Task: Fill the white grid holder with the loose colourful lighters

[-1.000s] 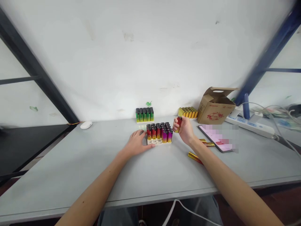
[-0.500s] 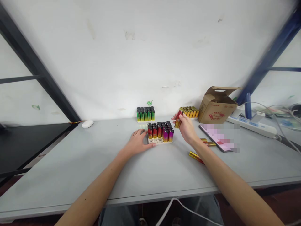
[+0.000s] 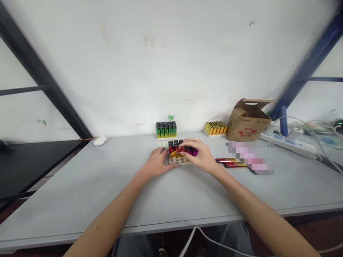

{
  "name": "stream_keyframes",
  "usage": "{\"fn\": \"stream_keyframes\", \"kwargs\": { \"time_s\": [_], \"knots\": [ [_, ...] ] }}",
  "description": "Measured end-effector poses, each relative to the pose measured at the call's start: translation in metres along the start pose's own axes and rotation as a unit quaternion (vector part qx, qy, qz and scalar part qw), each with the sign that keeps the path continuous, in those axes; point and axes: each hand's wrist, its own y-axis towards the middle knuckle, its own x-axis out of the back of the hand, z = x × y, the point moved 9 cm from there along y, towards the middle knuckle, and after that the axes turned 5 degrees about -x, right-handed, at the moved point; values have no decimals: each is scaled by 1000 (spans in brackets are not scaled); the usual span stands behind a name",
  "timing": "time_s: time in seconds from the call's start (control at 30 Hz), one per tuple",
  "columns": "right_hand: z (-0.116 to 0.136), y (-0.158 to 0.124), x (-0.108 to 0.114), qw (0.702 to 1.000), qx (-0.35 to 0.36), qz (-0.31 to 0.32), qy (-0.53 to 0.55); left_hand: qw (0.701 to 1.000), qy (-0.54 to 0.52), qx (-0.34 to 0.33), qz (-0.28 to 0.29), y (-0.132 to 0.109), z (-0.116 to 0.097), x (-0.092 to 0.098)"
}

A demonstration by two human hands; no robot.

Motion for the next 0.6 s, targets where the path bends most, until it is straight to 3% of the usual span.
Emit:
{"fn": "stream_keyframes", "kwargs": {
  "time_s": [0.13,0.37,0.6],
  "knots": [
    [2,-5,-17,995,39,22,-87,1000,-1,-5,1,0,-1,-1],
    [0,-5,-21,990,56,30,-125,1000,-5,-3,-5,-1,-3,3],
    [5,-6,-26,982,78,45,-168,996,-6,32,-82,-3,-2,33]
  ]
}}
